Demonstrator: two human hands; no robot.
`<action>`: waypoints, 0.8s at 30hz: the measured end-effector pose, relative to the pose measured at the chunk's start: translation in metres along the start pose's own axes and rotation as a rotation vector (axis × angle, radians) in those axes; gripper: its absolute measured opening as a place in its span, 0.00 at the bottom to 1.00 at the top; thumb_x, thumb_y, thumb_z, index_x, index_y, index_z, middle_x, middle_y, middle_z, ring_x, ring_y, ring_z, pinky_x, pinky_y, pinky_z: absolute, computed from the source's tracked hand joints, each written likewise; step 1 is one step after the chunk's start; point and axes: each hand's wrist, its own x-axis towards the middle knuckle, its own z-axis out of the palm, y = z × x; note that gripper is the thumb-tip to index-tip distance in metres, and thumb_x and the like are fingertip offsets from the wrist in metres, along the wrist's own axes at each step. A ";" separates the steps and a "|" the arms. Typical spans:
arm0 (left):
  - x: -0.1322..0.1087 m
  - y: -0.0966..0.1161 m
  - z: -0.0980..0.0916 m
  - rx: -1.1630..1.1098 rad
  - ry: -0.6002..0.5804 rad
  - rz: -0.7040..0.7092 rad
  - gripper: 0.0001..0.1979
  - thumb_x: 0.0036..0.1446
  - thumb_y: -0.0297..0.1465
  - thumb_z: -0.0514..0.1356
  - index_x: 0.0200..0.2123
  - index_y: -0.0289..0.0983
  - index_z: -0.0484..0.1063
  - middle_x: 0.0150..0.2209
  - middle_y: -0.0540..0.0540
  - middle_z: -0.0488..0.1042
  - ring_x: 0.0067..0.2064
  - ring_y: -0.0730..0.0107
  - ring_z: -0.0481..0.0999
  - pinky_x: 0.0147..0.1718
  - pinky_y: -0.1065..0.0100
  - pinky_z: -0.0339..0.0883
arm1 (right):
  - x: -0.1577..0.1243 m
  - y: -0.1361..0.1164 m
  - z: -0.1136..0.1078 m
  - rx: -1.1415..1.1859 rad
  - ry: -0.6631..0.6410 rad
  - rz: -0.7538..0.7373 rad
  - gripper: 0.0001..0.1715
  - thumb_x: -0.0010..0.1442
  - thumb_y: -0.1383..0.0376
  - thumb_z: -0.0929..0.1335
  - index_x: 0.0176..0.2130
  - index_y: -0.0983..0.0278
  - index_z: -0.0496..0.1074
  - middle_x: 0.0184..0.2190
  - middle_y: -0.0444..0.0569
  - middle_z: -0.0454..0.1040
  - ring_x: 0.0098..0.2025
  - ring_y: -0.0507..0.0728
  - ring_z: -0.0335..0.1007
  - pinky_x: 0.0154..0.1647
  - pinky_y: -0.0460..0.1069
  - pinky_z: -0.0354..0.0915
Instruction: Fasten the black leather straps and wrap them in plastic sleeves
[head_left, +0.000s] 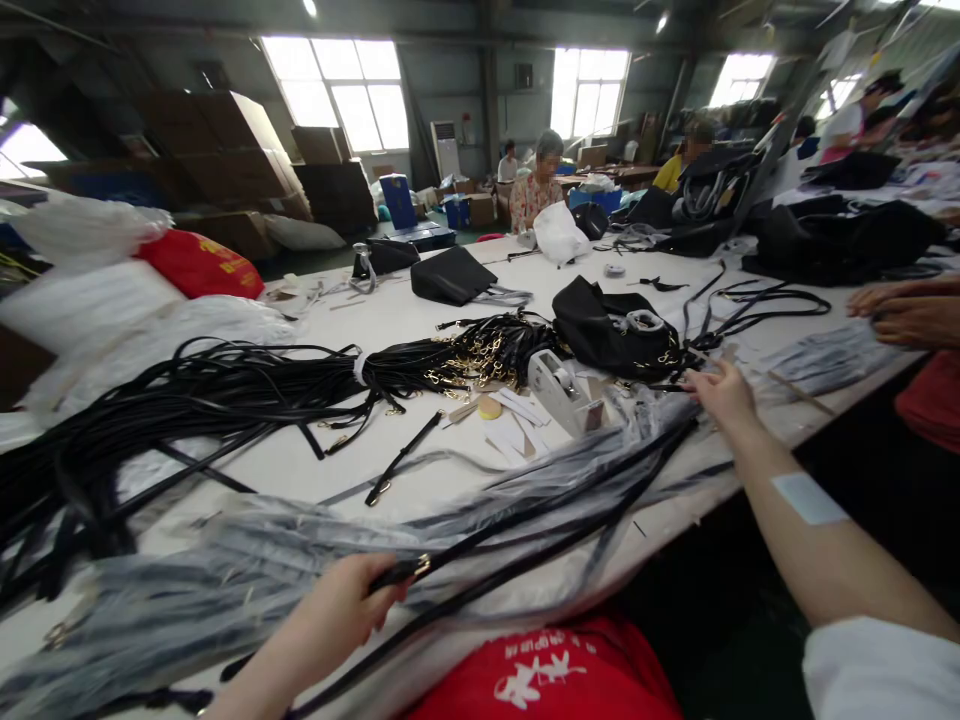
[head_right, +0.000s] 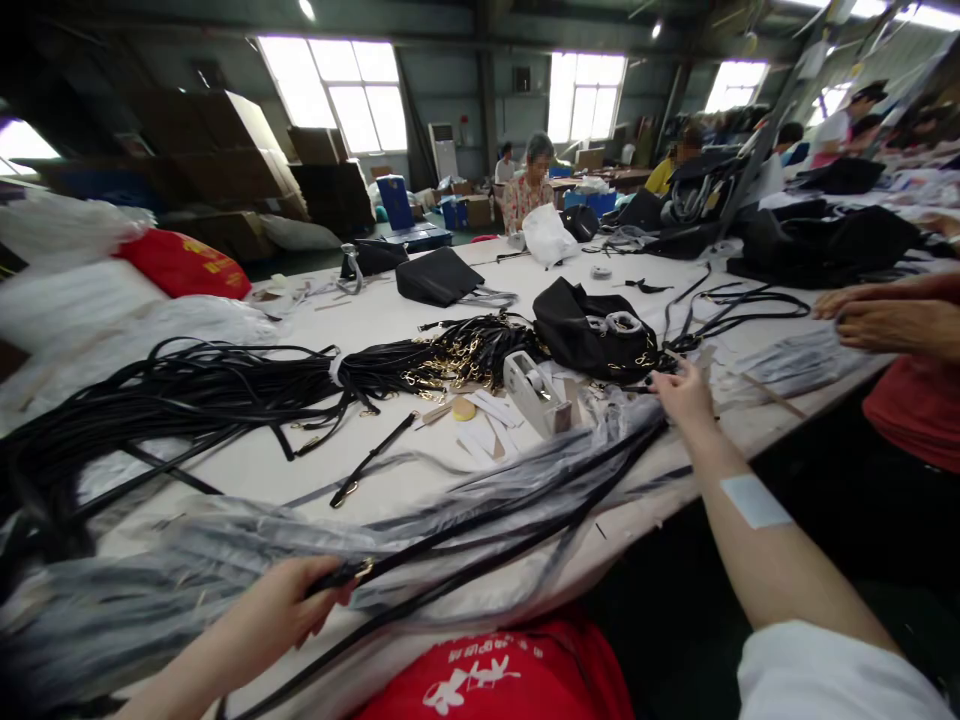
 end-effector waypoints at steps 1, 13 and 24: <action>0.008 0.008 0.008 -0.040 -0.007 0.011 0.11 0.52 0.35 0.51 0.29 0.38 0.71 0.20 0.53 0.69 0.22 0.70 0.66 0.23 0.72 0.55 | -0.021 -0.004 0.016 -0.004 -0.048 -0.020 0.16 0.56 0.55 0.71 0.38 0.64 0.71 0.27 0.51 0.76 0.29 0.57 0.74 0.32 0.51 0.71; 0.040 0.047 0.021 -0.278 0.090 0.171 0.14 0.55 0.41 0.55 0.26 0.37 0.70 0.21 0.51 0.69 0.23 0.72 0.65 0.22 0.71 0.53 | -0.221 -0.061 0.157 -0.015 -1.063 -0.214 0.17 0.65 0.55 0.64 0.35 0.63 0.77 0.31 0.48 0.80 0.34 0.58 0.75 0.37 0.49 0.68; 0.036 0.019 0.013 -0.424 0.370 0.273 0.16 0.59 0.42 0.55 0.28 0.36 0.72 0.24 0.51 0.69 0.28 0.72 0.65 0.27 0.71 0.55 | -0.239 -0.096 0.190 -0.150 -1.358 -0.352 0.21 0.67 0.58 0.61 0.28 0.63 0.75 0.24 0.45 0.75 0.26 0.54 0.67 0.29 0.48 0.59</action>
